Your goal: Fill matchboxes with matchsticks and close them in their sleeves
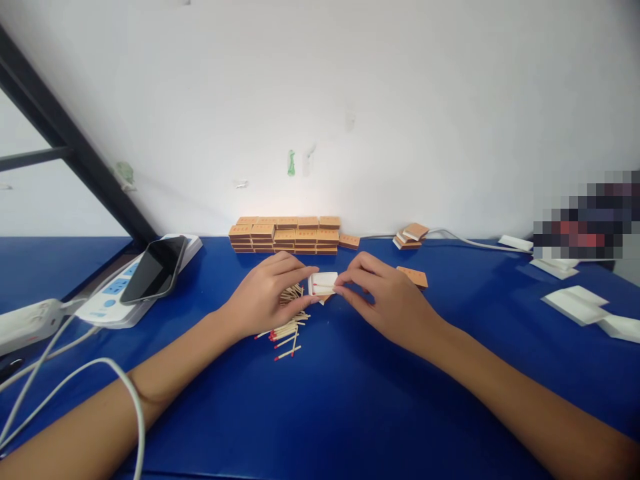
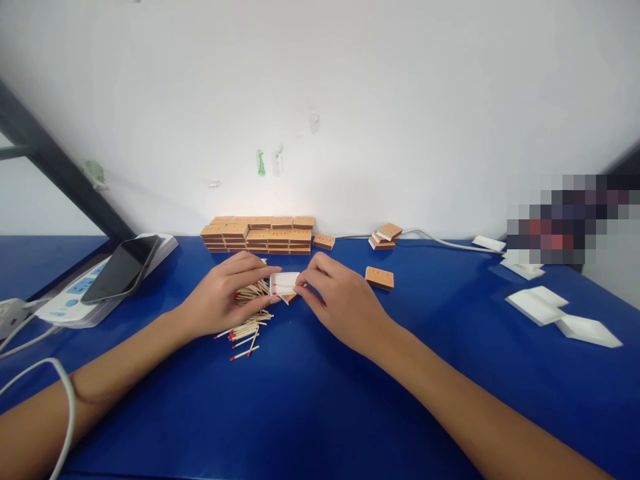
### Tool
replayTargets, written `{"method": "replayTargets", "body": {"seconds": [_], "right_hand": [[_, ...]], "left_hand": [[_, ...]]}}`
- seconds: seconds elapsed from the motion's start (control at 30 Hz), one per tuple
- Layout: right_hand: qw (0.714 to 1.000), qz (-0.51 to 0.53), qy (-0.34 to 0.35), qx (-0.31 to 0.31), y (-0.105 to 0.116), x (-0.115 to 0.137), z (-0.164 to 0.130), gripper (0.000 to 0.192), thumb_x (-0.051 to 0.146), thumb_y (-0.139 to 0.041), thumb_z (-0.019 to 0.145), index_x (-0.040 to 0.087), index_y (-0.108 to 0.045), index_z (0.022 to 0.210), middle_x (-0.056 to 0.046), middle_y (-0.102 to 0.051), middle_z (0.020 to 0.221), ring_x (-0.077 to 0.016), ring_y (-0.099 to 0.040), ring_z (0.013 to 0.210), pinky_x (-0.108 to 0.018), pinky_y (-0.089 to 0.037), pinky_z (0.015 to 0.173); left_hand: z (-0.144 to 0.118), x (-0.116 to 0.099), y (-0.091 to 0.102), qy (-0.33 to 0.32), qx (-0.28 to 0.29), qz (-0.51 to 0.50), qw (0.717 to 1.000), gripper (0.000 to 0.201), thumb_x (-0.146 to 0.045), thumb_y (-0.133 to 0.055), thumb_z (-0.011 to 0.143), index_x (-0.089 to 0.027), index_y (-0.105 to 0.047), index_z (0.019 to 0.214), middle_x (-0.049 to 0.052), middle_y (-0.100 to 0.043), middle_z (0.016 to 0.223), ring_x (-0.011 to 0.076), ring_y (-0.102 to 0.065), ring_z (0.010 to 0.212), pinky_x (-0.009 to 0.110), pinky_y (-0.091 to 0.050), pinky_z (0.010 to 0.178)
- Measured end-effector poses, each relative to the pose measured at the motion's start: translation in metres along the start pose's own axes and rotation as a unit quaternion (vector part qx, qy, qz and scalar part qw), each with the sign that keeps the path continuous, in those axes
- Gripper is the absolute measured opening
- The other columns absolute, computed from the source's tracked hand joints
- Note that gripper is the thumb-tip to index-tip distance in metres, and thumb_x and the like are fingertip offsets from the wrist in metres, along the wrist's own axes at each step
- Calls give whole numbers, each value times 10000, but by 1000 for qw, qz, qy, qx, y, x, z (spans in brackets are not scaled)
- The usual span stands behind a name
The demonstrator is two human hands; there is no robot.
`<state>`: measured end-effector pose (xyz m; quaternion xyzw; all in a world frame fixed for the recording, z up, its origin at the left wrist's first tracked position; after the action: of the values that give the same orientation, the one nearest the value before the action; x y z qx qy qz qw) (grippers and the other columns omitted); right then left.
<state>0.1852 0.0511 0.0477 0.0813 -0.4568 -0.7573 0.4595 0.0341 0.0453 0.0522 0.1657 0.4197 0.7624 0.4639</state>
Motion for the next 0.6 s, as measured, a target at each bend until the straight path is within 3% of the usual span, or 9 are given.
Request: {"method": "replayTargets", "body": {"seconds": [0.3,0.5,0.6], "right_hand": [[999,45,21,8,-7,17,-4,169,224,-530,1058,197,-697,1063,-64,-645,983,-173,-637,822,-330,-536,775],[980,93,34,171,-53,42,-15,201,214,-569,1045,229,-704,1193,-63,-642,1098,-179,-639,894,-334,-538,818],[974,88,28,207,-65,50,-15,180,222,-557,1056,217,-715,1144,-61,-626,1095,-173,-630,892,-325,-529,822]], "left_hand": [[-2,7,5,4,-25,26,999,392,-367,-680,991,-153,-659,1320,108,-719,1049,250,-636,965,447,-553,885],[-3,17,9,8,-49,60,997,391,-390,-672,992,-136,-669,1289,123,-731,1061,265,-648,989,476,-554,913],[-3,18,7,12,-45,62,997,391,-396,-665,995,-143,-671,1292,122,-734,1058,266,-651,992,476,-553,910]]}}
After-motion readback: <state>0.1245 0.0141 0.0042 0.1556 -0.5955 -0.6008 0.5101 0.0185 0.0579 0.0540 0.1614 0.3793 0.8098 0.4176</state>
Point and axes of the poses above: each hand's wrist, its own z-axis towards the middle knuckle, its own y-axis out of the back of the hand, x = y × z, the point moved 9 cm from there along z, towards the middle knuckle
